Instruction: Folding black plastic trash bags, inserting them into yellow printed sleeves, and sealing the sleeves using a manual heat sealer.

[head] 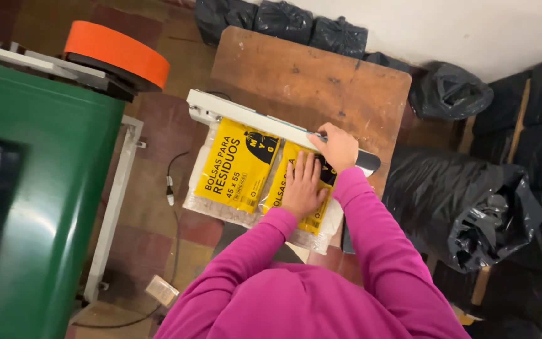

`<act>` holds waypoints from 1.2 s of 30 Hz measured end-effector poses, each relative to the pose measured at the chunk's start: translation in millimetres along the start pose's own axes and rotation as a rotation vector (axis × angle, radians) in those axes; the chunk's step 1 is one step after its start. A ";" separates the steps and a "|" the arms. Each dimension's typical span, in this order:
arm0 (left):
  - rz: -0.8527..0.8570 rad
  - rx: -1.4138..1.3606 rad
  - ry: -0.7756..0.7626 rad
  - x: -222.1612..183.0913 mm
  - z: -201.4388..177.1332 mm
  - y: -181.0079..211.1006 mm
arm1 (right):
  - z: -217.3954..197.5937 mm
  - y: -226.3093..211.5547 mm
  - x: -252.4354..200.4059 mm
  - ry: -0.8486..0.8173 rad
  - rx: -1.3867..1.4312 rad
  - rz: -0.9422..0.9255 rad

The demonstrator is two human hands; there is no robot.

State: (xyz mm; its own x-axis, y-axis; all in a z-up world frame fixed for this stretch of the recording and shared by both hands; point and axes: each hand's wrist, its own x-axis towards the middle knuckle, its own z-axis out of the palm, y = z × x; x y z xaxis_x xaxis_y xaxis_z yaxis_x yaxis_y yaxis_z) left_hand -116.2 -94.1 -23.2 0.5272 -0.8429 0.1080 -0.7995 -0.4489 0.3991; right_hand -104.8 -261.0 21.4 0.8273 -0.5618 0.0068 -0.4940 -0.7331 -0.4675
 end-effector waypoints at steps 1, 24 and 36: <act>-0.004 0.001 -0.015 -2.0 -5.7 0.6 | -2.0 -1.1 1.5 -0.011 0.007 0.008; -0.135 0.050 -0.121 -32.7 -34.5 0.1 | 1.0 2.4 -0.1 0.050 -0.004 -0.072; -0.032 0.091 -0.116 -59.1 -39.1 -11.8 | 0.2 -1.9 -1.3 0.071 -0.055 -0.074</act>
State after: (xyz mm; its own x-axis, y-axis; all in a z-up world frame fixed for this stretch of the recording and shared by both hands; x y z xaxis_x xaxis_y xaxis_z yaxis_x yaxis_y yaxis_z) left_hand -126.6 -27.4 1.3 0.5199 -0.8541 -0.0114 -0.8086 -0.4965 0.3156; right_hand -104.9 -258.8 22.1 0.8418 -0.5298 0.1030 -0.4478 -0.7922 -0.4146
